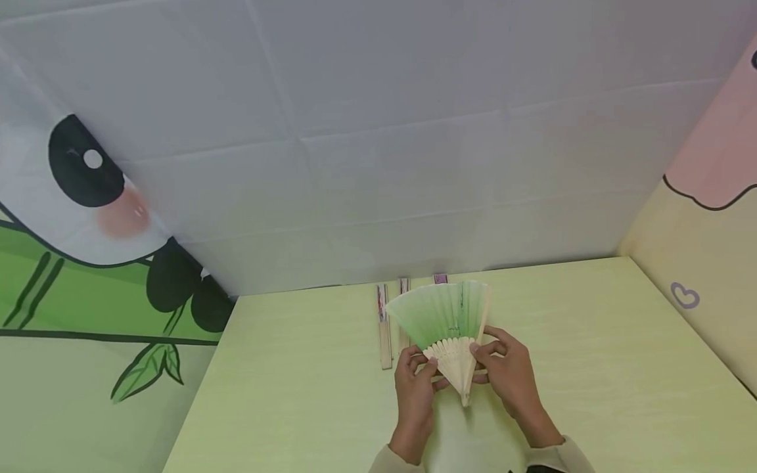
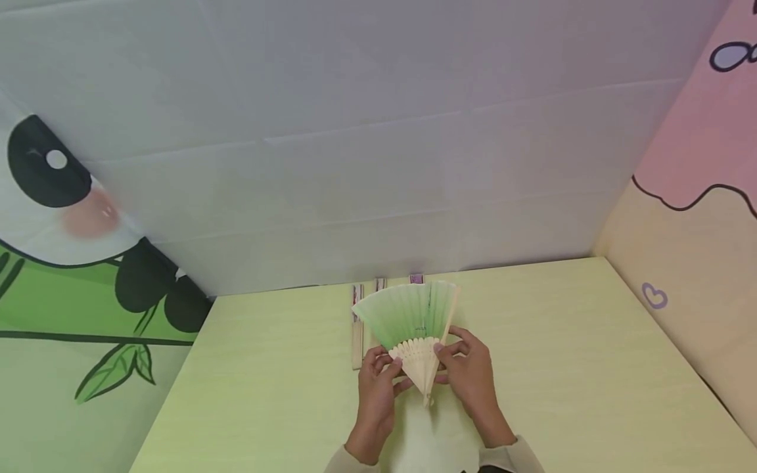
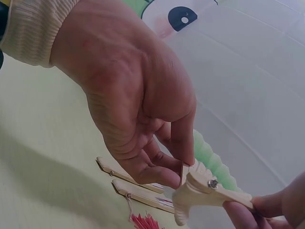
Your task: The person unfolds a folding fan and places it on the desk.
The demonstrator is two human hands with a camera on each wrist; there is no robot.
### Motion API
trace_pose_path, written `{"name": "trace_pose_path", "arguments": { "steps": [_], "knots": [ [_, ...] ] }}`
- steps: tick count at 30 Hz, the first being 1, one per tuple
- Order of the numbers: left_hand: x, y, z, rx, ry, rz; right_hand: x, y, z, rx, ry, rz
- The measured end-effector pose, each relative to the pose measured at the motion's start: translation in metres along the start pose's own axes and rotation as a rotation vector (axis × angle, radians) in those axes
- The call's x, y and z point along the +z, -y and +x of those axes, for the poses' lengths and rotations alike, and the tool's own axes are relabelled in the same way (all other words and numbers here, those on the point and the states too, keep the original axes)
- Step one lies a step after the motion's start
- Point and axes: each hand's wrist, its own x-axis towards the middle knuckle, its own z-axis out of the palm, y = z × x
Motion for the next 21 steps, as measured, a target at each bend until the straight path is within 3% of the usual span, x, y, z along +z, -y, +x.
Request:
{"name": "trace_pose_path", "arguments": {
  "steps": [10, 21],
  "knots": [
    [0.0064, 0.0011, -0.0035, 0.005, -0.087, -0.076, -0.0008, 0.0003, 0.0013, -0.006, -0.058, 0.041],
    [0.0098, 0.0028, -0.005, 0.003, -0.138, -0.133, -0.0023, -0.0015, 0.0041, 0.023, -0.117, 0.146]
  ]
}}
